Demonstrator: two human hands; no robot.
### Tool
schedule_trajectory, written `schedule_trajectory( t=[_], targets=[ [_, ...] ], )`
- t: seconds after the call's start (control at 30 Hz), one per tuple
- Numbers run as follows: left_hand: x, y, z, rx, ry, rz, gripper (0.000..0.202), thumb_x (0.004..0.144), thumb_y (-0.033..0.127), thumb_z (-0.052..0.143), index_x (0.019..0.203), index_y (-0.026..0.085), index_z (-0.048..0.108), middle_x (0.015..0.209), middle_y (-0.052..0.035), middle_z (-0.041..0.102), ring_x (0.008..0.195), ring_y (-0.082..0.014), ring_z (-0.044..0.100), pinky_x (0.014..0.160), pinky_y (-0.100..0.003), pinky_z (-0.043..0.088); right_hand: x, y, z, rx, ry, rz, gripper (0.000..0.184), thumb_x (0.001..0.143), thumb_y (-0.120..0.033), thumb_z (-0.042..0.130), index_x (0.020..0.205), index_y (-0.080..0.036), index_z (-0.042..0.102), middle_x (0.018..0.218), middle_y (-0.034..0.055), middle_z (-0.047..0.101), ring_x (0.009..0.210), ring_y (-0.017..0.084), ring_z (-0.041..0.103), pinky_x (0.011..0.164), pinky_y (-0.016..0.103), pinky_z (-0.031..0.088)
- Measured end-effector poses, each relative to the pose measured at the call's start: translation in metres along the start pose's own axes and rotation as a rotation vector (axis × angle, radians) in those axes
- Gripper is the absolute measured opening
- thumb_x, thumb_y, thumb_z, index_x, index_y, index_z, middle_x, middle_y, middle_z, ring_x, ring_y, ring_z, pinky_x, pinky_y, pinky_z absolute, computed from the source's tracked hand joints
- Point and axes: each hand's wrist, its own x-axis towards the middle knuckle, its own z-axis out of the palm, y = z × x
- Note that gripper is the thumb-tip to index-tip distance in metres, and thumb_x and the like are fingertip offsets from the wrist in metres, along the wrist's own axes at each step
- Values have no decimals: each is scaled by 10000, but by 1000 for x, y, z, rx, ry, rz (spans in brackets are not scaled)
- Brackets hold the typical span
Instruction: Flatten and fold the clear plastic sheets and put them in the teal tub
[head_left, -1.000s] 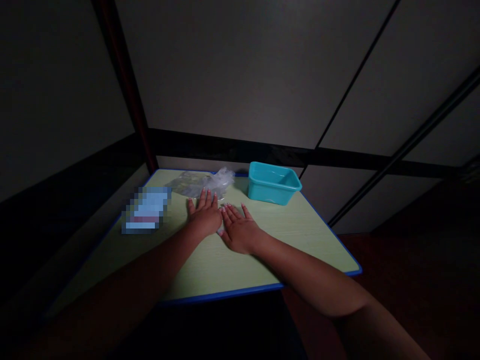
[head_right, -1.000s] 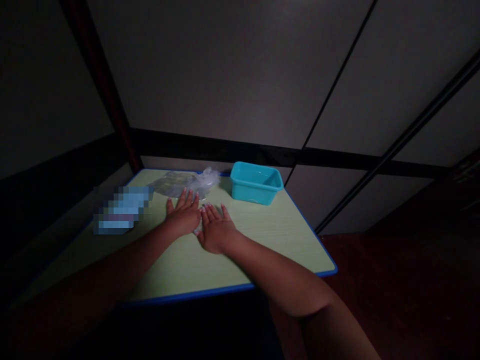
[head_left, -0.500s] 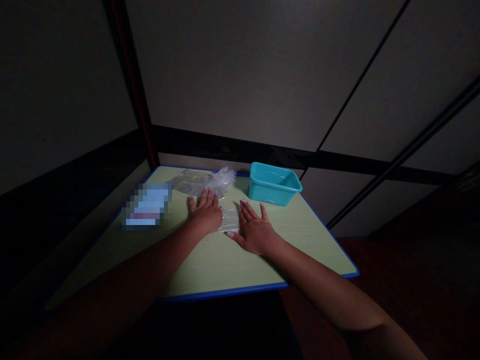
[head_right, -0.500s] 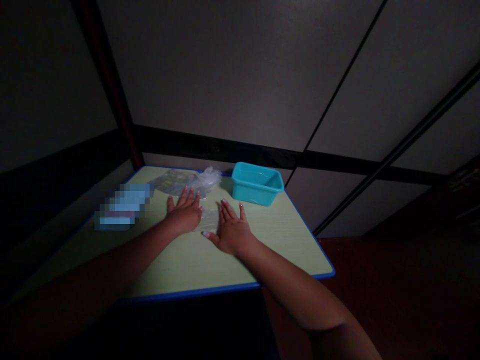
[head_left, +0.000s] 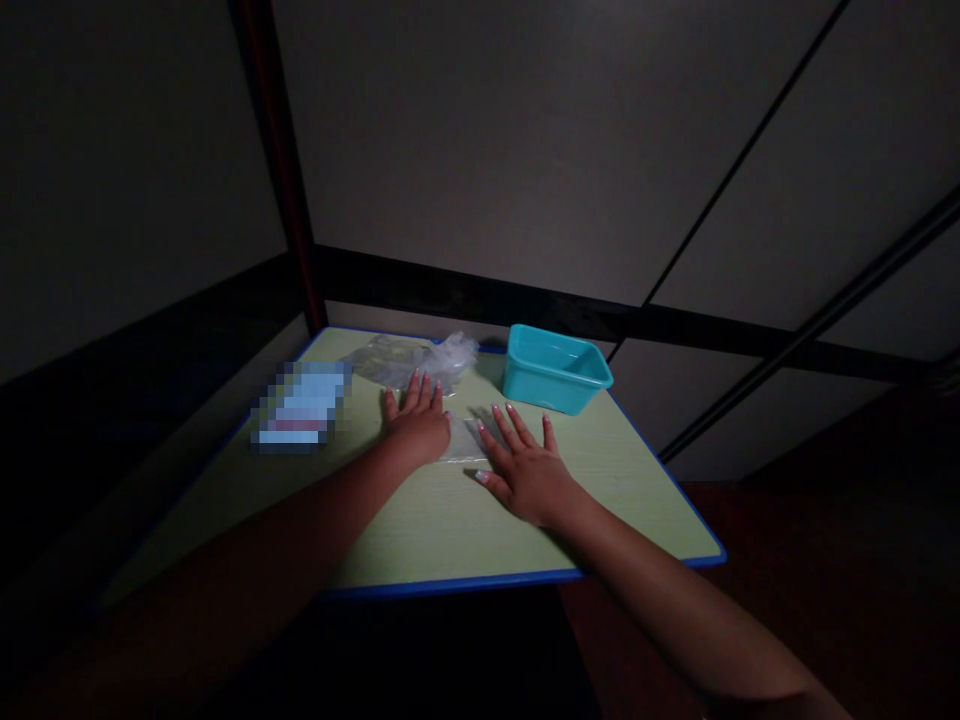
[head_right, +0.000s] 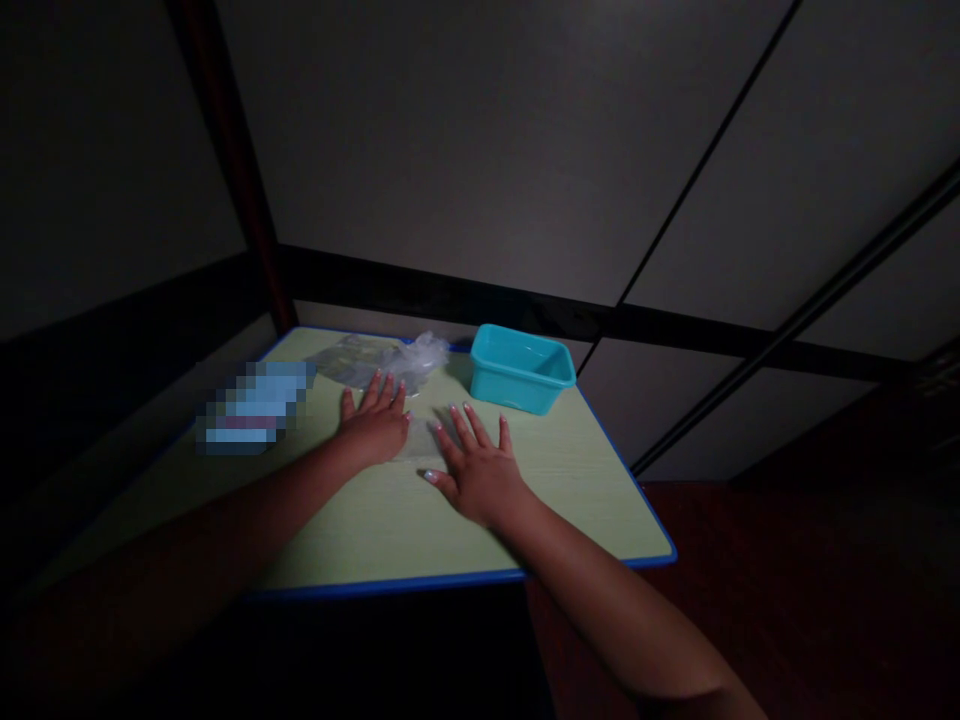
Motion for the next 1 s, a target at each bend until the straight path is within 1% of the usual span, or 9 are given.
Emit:
schedule_trajectory(
  t=[0.07,0.13,0.2,0.33,0.43,0.57,0.77,0.87,1.0],
  targets=[
    [0,0,0,-4,-2,0,574,921,329,221,1451,110,199,1528,-92,38,1396,-267,-80,1048,-622,33,-3,-3,-3,12,-3,-48,618,899,-582,250,1447,-300,211,1535,54,2,1397,286,-50,1028,643,-42],
    [0,0,-1,-10,-9,-1,576,922,334,214,1453,111,190,1528,-89,33,1396,-264,-84,1048,-623,26,-4,-6,-6,26,-18,-84,600,901,-578,250,1442,-319,221,1536,37,8,1396,289,-57,1024,649,-44],
    [0,1,-2,-16,-14,-7,581,922,342,216,1454,111,183,1528,-89,32,1395,-265,-86,1049,-622,23,-5,-9,-8,38,-46,-90,619,900,-583,243,1446,-291,219,1536,44,18,1395,290,-64,1024,650,-52],
    [-1,1,-4,-25,-21,-10,578,919,336,229,1455,124,189,1529,-91,49,1396,-266,-82,1050,-617,30,-6,-8,-11,66,-104,-73,675,896,-595,237,1450,-210,227,1532,87,18,1392,297,-81,1034,633,-56],
    [-1,0,-2,-25,-3,-1,577,915,332,243,1452,125,204,1529,-99,55,1397,-274,-68,1046,-619,52,-9,-4,-15,102,-131,-52,687,891,-616,211,1433,-200,286,1527,113,5,1385,301,-112,1028,636,-52],
    [2,-2,5,-27,29,12,579,912,335,256,1448,120,220,1528,-111,75,1398,-286,-43,1032,-634,69,-11,6,-19,143,-174,-6,670,882,-633,216,1405,-237,352,1520,129,-11,1364,310,-167,1016,648,-39],
    [4,-4,12,-42,57,15,574,914,339,245,1449,133,223,1529,-106,88,1398,-278,-60,1034,-629,53,-15,23,-22,145,-261,30,629,880,-620,278,1402,-275,346,1522,102,8,1362,305,-163,1022,645,-14],
    [4,-5,13,-35,61,13,572,914,339,245,1450,141,224,1530,-104,89,1398,-279,-58,1036,-625,52,-17,29,-23,153,-280,30,635,877,-626,278,1405,-277,337,1523,95,23,1369,303,-143,1031,639,10],
    [4,-6,14,-28,65,30,582,910,341,246,1449,122,221,1529,-111,82,1397,-286,-58,1029,-632,65,-19,34,-23,164,-281,24,635,874,-629,288,1407,-286,327,1527,78,36,1378,310,-110,1039,633,56]
  ],
)
